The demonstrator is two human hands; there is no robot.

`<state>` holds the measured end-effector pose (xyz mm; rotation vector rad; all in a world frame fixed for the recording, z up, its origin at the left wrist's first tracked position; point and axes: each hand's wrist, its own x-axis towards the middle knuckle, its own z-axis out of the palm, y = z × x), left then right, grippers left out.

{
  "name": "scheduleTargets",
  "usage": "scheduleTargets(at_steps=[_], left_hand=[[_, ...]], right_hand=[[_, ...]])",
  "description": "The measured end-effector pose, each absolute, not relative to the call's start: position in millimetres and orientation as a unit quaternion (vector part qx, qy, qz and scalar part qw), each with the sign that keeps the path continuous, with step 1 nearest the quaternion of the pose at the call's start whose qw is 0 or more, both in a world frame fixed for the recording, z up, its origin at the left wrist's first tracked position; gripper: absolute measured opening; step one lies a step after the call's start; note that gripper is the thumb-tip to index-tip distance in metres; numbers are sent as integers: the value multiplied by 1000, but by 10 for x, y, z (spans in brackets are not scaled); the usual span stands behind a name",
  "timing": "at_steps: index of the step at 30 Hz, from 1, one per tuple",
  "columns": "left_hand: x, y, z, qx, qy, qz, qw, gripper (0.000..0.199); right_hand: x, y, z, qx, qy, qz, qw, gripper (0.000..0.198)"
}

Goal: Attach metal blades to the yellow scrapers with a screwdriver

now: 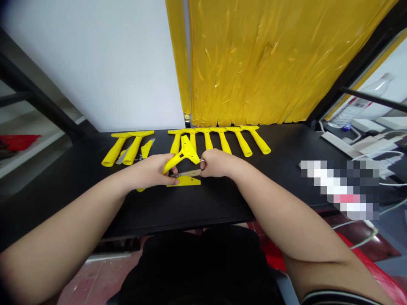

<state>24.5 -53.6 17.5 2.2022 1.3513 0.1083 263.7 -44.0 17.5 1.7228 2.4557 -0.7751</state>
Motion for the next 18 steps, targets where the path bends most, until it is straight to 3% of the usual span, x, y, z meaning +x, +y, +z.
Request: scheduleTargets(at_steps=[5, 18], left_hand=[[236, -514, 165, 816, 497, 40, 292, 32], [236, -510, 139, 818, 480, 29, 316, 26]], right_hand=[[2650, -451, 182, 544, 796, -265, -5, 21], [2645, -440, 126, 505, 811, -294, -18, 9]])
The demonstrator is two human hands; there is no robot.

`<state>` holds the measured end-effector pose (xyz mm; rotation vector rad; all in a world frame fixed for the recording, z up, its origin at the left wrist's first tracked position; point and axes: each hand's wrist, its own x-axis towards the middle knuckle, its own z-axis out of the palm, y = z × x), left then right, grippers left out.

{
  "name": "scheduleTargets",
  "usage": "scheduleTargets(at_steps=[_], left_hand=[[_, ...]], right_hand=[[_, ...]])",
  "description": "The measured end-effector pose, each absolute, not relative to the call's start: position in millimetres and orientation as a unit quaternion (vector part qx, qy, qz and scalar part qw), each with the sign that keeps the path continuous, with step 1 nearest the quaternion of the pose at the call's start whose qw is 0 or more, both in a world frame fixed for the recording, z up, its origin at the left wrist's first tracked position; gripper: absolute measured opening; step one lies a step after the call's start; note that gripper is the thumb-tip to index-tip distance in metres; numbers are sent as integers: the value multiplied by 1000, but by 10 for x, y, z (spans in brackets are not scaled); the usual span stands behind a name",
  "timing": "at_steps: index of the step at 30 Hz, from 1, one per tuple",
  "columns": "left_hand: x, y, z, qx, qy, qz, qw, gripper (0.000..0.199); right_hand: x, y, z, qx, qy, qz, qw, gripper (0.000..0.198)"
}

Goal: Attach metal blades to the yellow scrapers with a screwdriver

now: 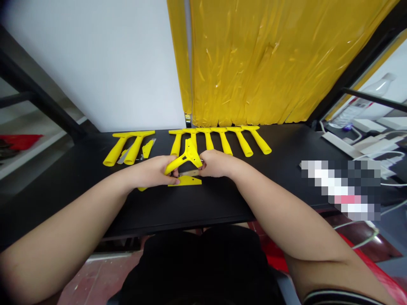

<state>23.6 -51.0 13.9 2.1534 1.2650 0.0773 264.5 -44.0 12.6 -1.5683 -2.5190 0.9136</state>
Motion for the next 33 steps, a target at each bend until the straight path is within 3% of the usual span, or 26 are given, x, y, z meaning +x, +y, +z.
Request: scheduleTargets(at_steps=[4, 7, 18, 33], left_hand=[[244, -530, 160, 833, 487, 30, 261, 30], [234, -536, 174, 834, 506, 24, 221, 39], [258, -602, 217, 826, 529, -15, 193, 39], [261, -590, 213, 829, 525, -34, 189, 37]], right_hand=[[2656, -429, 98, -476, -821, 311, 46, 19], [2642, -429, 90, -503, -815, 285, 32, 14], [2616, -432, 113, -527, -811, 254, 1, 15], [2647, -411, 57, -496, -823, 271, 53, 22]])
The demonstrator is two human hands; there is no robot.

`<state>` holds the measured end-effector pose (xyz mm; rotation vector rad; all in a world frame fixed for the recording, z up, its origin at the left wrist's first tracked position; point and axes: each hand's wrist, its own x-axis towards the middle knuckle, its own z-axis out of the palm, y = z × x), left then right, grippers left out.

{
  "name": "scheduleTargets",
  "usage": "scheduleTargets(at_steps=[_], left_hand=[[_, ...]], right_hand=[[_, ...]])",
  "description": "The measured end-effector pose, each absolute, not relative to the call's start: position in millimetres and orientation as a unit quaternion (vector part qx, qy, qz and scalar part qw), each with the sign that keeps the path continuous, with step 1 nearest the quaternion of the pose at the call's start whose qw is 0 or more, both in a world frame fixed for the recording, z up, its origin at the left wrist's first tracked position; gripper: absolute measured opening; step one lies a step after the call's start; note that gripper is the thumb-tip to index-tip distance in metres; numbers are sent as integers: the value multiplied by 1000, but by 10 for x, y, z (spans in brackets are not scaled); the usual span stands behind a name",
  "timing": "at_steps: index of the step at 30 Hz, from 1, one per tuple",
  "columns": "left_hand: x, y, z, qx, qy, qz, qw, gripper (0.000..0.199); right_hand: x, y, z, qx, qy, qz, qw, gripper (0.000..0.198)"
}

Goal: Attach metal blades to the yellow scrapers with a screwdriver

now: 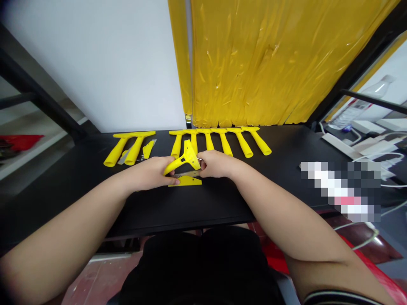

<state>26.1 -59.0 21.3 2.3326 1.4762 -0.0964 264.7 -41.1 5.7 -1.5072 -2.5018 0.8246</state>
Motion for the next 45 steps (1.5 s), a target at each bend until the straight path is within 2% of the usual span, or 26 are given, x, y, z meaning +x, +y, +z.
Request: scheduleTargets(at_steps=[12, 18, 30, 45], left_hand=[[254, -588, 198, 838, 511, -21, 190, 33], [242, -603, 205, 824, 536, -14, 185, 38], [257, -591, 199, 825, 535, -26, 180, 38], [276, -608, 232, 829, 531, -32, 174, 39]], right_hand=[[2623, -390, 31, -488, -831, 264, 34, 13], [2615, -419, 32, -495, -832, 244, 48, 19], [2599, -437, 42, -521, -824, 220, 40, 20], [2622, -410, 26, -520, -812, 262, 42, 24]])
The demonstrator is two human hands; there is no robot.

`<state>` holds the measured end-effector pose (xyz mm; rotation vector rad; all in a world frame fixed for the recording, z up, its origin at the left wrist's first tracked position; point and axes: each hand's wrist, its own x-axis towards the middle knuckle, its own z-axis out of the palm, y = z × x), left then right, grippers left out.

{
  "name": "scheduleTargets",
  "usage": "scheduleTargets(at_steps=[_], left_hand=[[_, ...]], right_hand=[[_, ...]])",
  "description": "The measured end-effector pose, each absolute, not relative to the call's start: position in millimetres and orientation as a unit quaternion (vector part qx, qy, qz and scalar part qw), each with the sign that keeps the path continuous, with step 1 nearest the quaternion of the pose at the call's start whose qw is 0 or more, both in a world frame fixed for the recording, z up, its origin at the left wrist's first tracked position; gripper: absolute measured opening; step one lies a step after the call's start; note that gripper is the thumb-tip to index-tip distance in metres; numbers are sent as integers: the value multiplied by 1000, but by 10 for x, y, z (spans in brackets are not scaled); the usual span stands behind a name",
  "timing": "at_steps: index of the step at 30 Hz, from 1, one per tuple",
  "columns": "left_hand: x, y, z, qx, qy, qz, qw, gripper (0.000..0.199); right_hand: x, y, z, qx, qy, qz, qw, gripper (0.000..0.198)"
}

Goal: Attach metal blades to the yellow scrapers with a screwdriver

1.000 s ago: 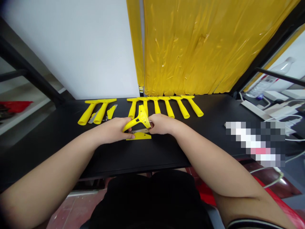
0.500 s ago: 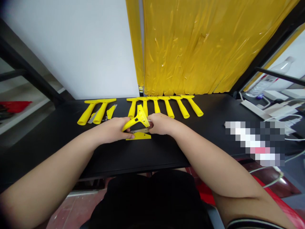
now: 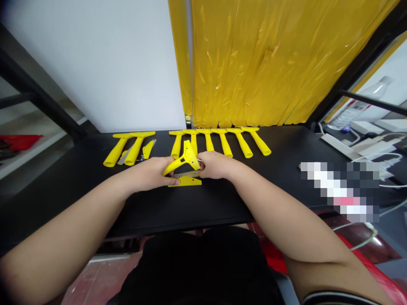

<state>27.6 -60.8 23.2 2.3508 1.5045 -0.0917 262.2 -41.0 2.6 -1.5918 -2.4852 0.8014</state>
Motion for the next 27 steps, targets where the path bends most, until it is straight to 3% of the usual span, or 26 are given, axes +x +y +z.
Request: scheduleTargets(at_steps=[15, 21, 27], left_hand=[[242, -587, 202, 840, 522, -6, 149, 41], [215, -565, 213, 845, 519, -5, 132, 49], [192, -544, 259, 822, 539, 135, 124, 33]], right_hand=[[2598, -426, 54, -522, -822, 224, 29, 22], [2623, -445, 95, -527, -816, 236, 33, 13], [2804, -401, 211, -501, -801, 318, 79, 8]])
